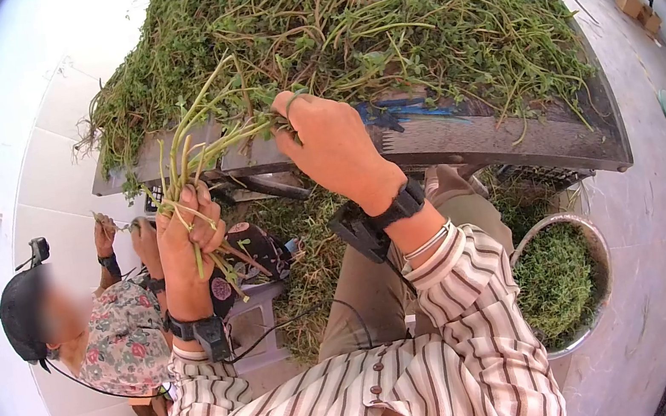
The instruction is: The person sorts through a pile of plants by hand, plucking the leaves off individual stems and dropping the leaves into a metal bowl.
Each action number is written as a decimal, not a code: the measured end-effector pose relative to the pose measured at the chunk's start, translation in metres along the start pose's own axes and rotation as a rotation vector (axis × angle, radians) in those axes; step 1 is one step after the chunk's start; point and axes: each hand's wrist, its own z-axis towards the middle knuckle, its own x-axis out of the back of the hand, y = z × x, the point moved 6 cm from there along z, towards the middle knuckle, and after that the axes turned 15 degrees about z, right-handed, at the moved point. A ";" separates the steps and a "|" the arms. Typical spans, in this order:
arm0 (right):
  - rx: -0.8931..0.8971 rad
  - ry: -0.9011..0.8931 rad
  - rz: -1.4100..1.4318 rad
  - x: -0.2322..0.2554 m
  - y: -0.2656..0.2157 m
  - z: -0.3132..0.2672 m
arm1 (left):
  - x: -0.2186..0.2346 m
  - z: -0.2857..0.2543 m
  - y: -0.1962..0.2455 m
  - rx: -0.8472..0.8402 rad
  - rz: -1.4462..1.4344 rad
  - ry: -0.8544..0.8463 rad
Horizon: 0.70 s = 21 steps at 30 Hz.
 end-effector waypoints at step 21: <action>0.083 0.151 -0.142 0.012 -0.002 -0.001 | -0.025 -0.005 0.002 0.020 0.093 -0.072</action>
